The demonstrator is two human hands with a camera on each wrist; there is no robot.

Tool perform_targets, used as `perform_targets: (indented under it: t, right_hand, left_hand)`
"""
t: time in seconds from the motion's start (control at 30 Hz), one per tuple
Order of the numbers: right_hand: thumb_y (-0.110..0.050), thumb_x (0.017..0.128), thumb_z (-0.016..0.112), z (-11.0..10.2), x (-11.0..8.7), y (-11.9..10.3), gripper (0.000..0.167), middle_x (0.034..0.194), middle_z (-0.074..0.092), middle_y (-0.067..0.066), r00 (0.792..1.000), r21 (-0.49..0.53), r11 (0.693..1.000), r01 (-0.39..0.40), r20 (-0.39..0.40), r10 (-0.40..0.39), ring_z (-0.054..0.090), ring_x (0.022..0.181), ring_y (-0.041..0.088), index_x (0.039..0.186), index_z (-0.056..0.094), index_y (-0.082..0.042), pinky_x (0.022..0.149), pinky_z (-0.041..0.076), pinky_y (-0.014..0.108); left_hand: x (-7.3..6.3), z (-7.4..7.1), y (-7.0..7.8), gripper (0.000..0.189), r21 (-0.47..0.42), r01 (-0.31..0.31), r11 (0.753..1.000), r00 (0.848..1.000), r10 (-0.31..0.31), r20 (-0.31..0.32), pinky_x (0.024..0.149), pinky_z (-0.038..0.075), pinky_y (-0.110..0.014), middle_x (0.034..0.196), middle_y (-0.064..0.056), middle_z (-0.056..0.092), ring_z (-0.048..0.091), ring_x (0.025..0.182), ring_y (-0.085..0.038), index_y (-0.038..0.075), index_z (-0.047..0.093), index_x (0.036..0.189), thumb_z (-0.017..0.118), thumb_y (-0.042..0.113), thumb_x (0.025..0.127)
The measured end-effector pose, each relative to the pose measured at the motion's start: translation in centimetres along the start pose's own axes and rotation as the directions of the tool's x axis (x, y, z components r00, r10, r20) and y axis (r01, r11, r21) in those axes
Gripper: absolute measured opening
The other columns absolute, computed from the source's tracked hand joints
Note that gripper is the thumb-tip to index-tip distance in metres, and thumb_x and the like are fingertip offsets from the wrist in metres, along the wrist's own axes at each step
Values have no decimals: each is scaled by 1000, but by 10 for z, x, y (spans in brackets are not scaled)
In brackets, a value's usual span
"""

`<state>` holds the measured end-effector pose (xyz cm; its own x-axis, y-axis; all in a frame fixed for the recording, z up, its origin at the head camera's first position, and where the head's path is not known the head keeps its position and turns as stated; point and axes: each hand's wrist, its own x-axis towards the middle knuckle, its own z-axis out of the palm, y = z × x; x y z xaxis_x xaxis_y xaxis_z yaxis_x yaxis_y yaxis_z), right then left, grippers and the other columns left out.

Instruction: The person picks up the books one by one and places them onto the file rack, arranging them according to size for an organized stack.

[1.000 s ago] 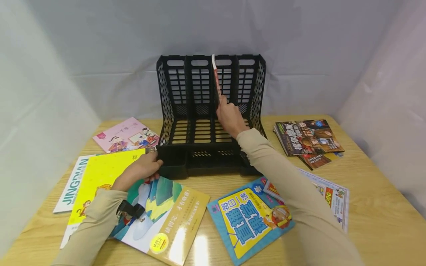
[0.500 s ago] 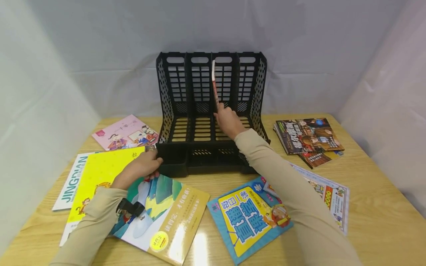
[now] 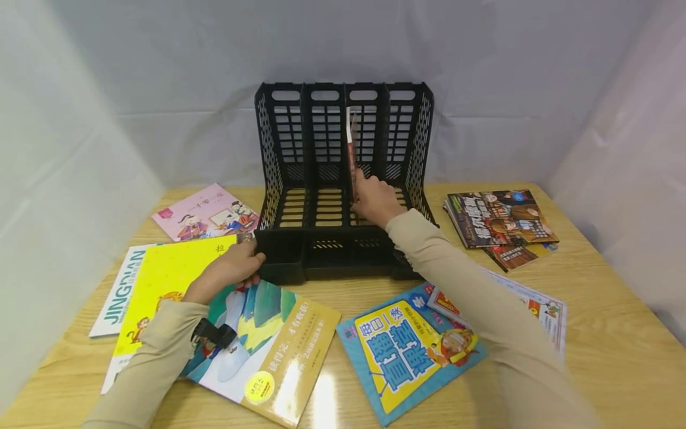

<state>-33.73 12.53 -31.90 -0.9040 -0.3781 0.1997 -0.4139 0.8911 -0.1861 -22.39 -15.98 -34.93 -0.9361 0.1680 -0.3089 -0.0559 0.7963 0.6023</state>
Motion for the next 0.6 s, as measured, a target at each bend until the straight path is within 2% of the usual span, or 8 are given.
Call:
perform_targets:
  t: [0.1, 0.2, 0.3, 0.37, 0.47, 0.53, 0.6]
  right_hand:
    - [-14, 84, 71, -18, -14, 6, 64, 81, 67, 16, 998, 47, 997, 55, -10, -55, 63, 59, 25, 138, 41, 2, 52, 52, 37]
    - [-5, 83, 68, -41, -29, 20, 53, 85, 69, 19, 994, 97, 990, 98, -58, -92, 66, 66, 27, 131, 48, 6, 60, 55, 39]
    - [3, 82, 62, -63, -45, 49, 44, 94, 67, 26, 994, 99, 990, 97, -68, -90, 66, 79, 35, 124, 52, 10, 69, 54, 46]
    - [7, 80, 59, -73, -55, 75, 42, 101, 63, 31, 998, 63, 996, 62, -10, -61, 63, 88, 41, 121, 52, 13, 74, 52, 51]
    - [12, 76, 57, -78, -73, 116, 44, 110, 57, 37, 994, -51, 998, 22, 105, -16, 57, 97, 48, 120, 51, 16, 80, 49, 55]
    - [12, 77, 61, -75, -84, 143, 41, 106, 59, 36, 984, -148, 989, 14, 178, 12, 58, 92, 47, 117, 53, 15, 76, 49, 55]
    - [6, 81, 64, -68, -97, 168, 29, 92, 62, 29, 972, -226, 974, 15, 232, 39, 61, 80, 41, 108, 57, 12, 70, 51, 52]
  left_hand:
    - [-1, 1, 0, 41, -4, -6, 1000, 1000, 6, -2, 54, 45, -27, 69, -10, 60, 54, 53, -19, -5, 40, 132, 42, 22, 101]
    - [-1, 1, 1, 44, 0, -5, 1000, 1000, 5, -5, 53, 45, -27, 69, -10, 60, 53, 52, -19, -5, 37, 135, 41, 22, 102]
    - [-1, 0, 2, 41, 4, -8, 1000, 1000, 8, -6, 55, 46, -28, 69, -9, 60, 54, 53, -19, -5, 40, 132, 42, 22, 101]
    - [-1, -1, 3, 39, 7, -12, 1000, 1000, 12, -5, 55, 46, -28, 69, -9, 60, 55, 53, -19, -5, 42, 129, 42, 22, 101]
    - [-1, -2, 3, 35, 17, -13, 1000, 1000, 13, -4, 56, 46, -28, 68, -9, 60, 55, 53, -19, -6, 46, 122, 41, 22, 101]
    - [0, -2, 2, 34, 21, -7, 1000, 1000, 7, -5, 57, 46, -29, 68, -9, 60, 55, 53, -18, -5, 47, 120, 41, 22, 101]
    - [0, -1, 1, 34, 24, -3, 1000, 1000, 4, -10, 58, 46, -29, 68, -9, 60, 55, 53, -18, -5, 48, 120, 41, 22, 101]
